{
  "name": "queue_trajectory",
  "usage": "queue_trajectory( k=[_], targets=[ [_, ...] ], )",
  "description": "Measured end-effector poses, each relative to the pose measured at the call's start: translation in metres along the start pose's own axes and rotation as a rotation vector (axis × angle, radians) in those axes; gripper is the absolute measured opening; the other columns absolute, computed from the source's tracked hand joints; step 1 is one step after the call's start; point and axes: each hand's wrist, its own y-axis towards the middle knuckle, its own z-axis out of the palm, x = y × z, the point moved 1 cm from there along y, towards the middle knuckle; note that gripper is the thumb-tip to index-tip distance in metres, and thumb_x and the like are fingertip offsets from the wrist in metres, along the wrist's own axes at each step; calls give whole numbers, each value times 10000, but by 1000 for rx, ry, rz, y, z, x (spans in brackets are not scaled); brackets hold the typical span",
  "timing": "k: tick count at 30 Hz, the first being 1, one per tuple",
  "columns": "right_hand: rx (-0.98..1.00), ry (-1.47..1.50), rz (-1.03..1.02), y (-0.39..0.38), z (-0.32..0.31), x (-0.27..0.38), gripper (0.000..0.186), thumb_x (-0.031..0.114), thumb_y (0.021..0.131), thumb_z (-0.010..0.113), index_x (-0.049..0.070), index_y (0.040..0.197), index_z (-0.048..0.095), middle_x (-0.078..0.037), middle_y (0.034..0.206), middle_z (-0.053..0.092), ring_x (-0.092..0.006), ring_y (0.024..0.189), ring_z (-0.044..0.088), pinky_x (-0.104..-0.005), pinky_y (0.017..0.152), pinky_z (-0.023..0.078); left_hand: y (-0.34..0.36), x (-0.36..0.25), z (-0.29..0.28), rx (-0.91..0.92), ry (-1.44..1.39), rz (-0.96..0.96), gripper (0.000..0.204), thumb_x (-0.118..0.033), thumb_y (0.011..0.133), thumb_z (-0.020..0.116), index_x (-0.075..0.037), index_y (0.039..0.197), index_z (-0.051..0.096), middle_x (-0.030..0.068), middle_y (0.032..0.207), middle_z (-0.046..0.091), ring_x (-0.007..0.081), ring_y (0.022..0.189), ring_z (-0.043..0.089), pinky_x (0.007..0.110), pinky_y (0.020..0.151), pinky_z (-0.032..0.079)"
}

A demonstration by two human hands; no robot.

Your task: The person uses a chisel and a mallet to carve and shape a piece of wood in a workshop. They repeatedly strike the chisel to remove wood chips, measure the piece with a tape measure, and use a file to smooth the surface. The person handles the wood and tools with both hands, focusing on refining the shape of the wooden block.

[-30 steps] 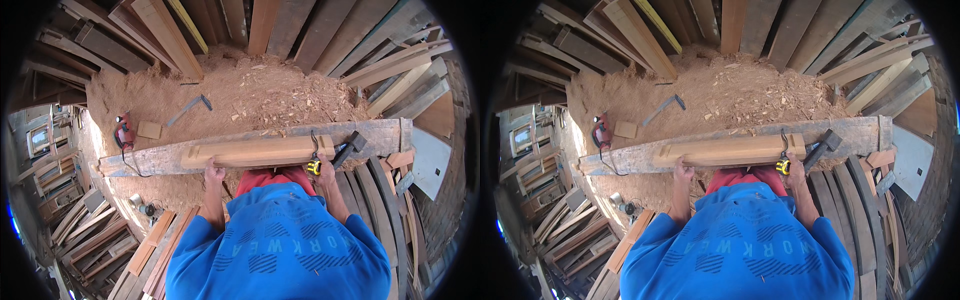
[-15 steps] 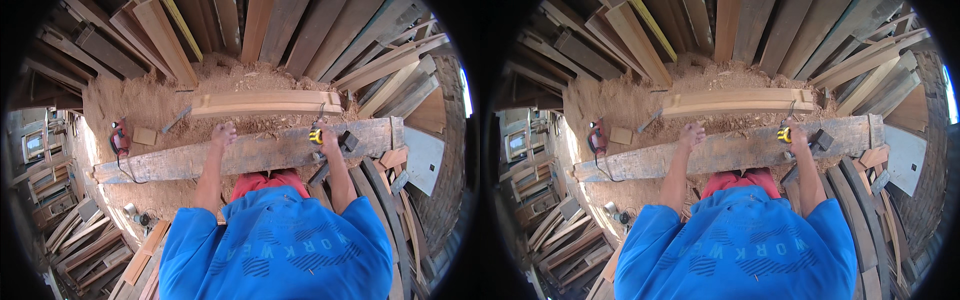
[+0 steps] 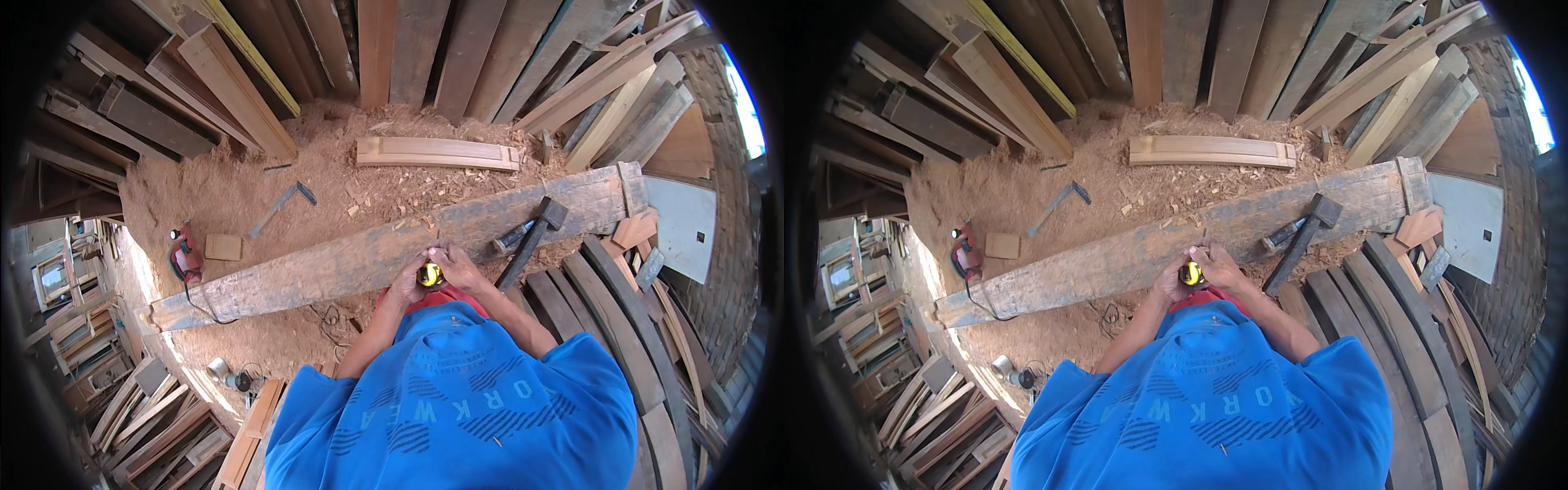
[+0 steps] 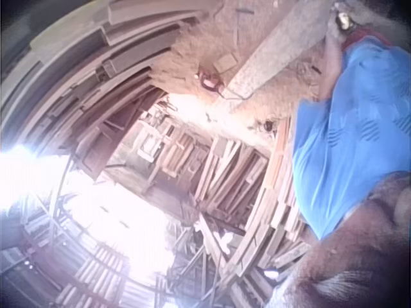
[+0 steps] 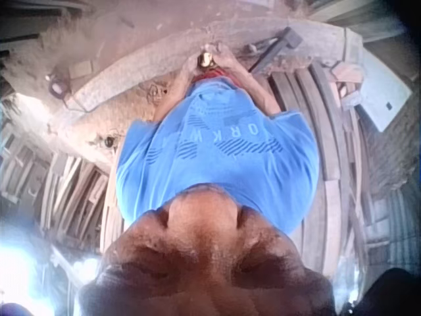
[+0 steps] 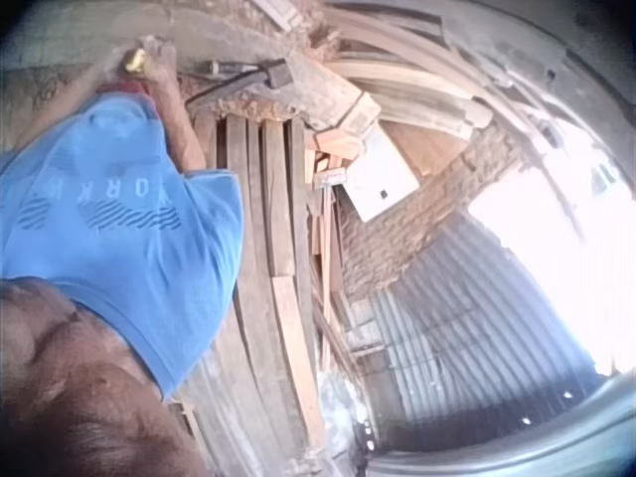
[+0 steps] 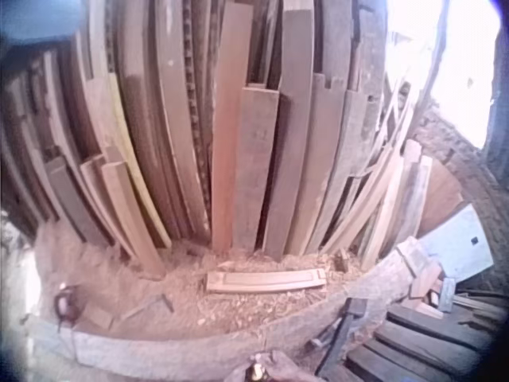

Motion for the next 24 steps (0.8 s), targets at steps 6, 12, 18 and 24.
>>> queue_trajectory(
  k=[6,12,18,24],
  targets=[
    [-754,-649,-13,21,-153,-29,490,277,904,755,-29,1254,600,-261,1103,697,-368,1024,677,-429,919,528,-9,-29,-6,-71,125,112,331,-222,959,722,-49,1215,606,139,1050,710,327,889,734,499,741,650],
    [-793,-537,495,-9,-244,-1,785,467,824,798,-69,1347,565,-321,1343,603,-448,1270,579,-469,1081,454,-33,-45,-45,-212,39,344,354,-175,926,740,-56,1224,591,182,1060,692,321,924,720,478,762,645],
    [-970,-509,558,32,-227,-29,1016,499,743,849,-119,1418,409,-327,1386,569,-441,1299,565,-452,1104,450,-43,-61,-77,-315,-92,461,405,-140,877,745,-34,1229,575,162,1080,682,307,965,686,436,818,608],
    [-868,-615,582,49,-242,-34,808,416,730,843,-64,1332,599,-253,1376,613,-398,1279,594,-431,1093,463,-51,-88,-91,-370,-153,491,394,-172,880,731,-67,1223,569,123,1025,676,248,900,672,383,722,588]
  ],
)
